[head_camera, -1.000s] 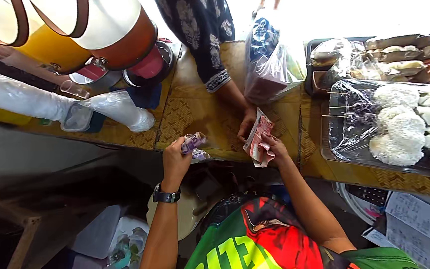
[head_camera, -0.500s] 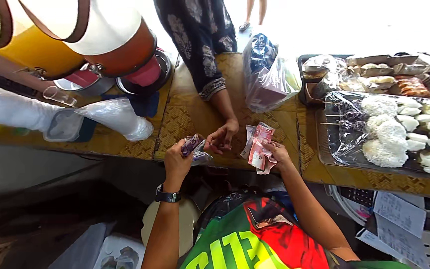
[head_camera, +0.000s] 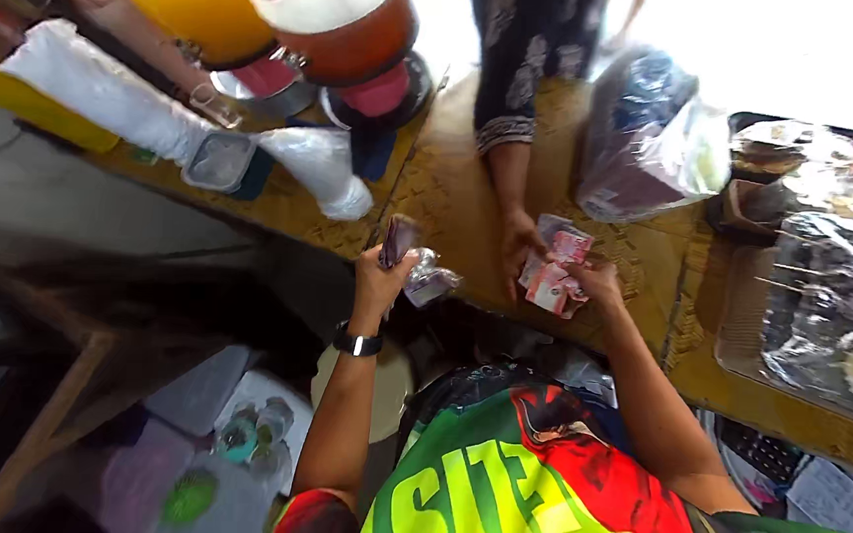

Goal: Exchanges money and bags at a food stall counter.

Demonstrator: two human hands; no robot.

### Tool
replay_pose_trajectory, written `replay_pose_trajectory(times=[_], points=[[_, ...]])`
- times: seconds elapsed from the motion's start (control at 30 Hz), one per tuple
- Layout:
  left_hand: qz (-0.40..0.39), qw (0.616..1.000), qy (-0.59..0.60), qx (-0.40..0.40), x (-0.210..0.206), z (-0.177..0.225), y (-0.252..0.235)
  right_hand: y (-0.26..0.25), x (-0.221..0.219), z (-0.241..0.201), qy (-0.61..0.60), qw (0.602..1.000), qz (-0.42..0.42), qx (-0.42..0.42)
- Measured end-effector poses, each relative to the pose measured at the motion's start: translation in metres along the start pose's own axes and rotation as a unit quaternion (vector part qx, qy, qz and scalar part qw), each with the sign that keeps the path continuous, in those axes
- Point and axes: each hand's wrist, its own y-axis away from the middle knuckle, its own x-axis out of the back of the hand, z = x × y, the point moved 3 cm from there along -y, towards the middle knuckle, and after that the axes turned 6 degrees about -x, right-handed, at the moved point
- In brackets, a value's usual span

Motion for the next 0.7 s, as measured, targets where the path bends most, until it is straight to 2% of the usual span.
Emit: replay_pose_trajectory(times=[0.1, 0.17, 0.4, 0.57, 0.7], points=[[0.008, 0.99, 0.108, 0.087, 0.01, -0.007, -0.005, -0.003, -0.001, -0.001, 0.025, 1.0, -0.001, 0.002], [0.009, 0.985, 0.131, 0.116, 0.017, -0.005, -0.007, 0.0, -0.002, -0.007, 0.056, 0.998, 0.005, 0.008], [0.049, 0.984, 0.086, 0.149, 0.033, -0.01, -0.011, -0.006, -0.006, -0.023, 0.146, 0.987, -0.007, 0.068], [0.098, 0.97, 0.039, 0.218, 0.039, -0.001, -0.007, -0.007, 0.005, -0.034, 0.221, 0.968, -0.037, 0.11], [0.117, 0.96, 0.034, 0.251, 0.045, 0.006, 0.0, -0.002, 0.027, -0.045, 0.212, 0.962, -0.048, 0.166]])
